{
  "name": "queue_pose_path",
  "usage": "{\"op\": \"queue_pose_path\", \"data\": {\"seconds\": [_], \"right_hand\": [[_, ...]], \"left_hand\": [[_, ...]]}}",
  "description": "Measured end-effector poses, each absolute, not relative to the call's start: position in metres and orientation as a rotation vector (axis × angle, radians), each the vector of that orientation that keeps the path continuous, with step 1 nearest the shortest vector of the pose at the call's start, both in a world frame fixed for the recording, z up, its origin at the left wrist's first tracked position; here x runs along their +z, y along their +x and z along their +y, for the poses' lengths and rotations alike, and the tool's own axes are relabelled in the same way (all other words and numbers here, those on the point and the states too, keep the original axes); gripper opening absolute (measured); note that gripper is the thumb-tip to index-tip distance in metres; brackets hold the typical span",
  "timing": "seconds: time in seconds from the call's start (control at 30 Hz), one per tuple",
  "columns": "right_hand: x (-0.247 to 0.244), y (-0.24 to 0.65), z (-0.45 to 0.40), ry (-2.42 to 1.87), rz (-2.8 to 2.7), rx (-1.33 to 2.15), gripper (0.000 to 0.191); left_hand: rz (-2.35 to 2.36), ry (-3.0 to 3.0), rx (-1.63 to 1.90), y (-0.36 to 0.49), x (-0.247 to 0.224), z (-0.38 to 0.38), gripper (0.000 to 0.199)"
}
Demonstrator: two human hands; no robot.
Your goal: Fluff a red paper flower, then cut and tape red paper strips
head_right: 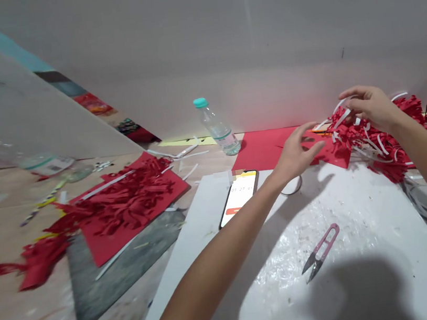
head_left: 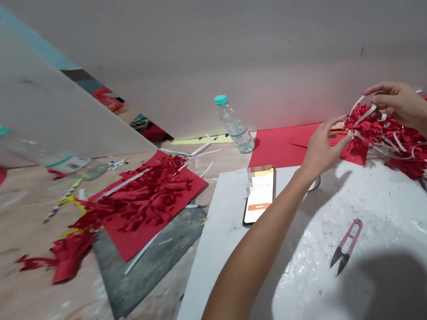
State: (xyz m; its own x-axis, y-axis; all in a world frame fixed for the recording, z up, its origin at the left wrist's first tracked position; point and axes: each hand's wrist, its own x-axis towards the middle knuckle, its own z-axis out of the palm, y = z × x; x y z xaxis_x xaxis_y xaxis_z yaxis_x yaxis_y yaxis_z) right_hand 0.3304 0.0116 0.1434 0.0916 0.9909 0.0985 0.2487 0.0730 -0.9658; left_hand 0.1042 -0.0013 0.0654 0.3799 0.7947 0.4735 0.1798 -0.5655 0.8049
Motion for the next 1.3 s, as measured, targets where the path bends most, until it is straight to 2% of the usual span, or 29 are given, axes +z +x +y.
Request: {"op": "queue_pose_path", "data": {"seconds": [0.13, 0.3, 0.43, 0.53, 0.63, 0.73, 0.87, 0.9, 1.03, 1.2, 1.3], "right_hand": [[0.137, 0.311, -0.004, -1.305, -1.376, 1.039, 0.02], [0.126, 0.307, -0.011, -1.352, -1.543, 0.936, 0.018], [0.125, 0.31, -0.015, -1.437, -1.796, 0.398, 0.019], [0.129, 0.311, -0.02, -1.477, -1.933, -0.043, 0.026], [0.133, 0.314, -0.024, -1.449, -2.018, -0.225, 0.037], [0.131, 0.321, -0.025, -1.439, -1.94, -0.197, 0.052], [0.114, 0.324, -0.027, -1.481, -1.921, 0.301, 0.069], [0.108, 0.322, -0.028, -1.484, -1.944, 0.401, 0.067], [0.098, 0.318, -0.026, -1.447, -1.967, 0.521, 0.036], [0.115, 0.361, 0.022, -1.515, -1.587, 0.305, 0.041], [0.12, 0.399, 0.059, -1.762, -1.513, 0.085, 0.032]], "left_hand": [[0.805, 2.029, 1.21, 0.128, 0.06, 0.015, 0.039], [0.741, 1.888, 1.168, 0.144, 0.043, 0.015, 0.03], [0.76, 1.686, 1.121, 0.151, 0.031, 0.016, 0.015], [0.761, 1.547, 1.128, 0.152, 0.029, 0.015, 0.016], [0.748, 1.467, 1.141, 0.15, 0.031, 0.013, 0.018], [0.701, 1.424, 1.146, 0.146, 0.031, 0.011, 0.018], [0.552, 1.315, 1.119, 0.139, 0.031, 0.011, 0.019], [0.53, 1.303, 1.103, 0.138, 0.031, 0.011, 0.022], [0.606, 1.308, 1.103, 0.133, 0.036, 0.01, 0.032], [0.91, 1.355, 1.222, 0.115, 0.037, 0.007, 0.035], [1.0, 1.634, 1.041, 0.096, 0.032, 0.002, 0.029]]}}
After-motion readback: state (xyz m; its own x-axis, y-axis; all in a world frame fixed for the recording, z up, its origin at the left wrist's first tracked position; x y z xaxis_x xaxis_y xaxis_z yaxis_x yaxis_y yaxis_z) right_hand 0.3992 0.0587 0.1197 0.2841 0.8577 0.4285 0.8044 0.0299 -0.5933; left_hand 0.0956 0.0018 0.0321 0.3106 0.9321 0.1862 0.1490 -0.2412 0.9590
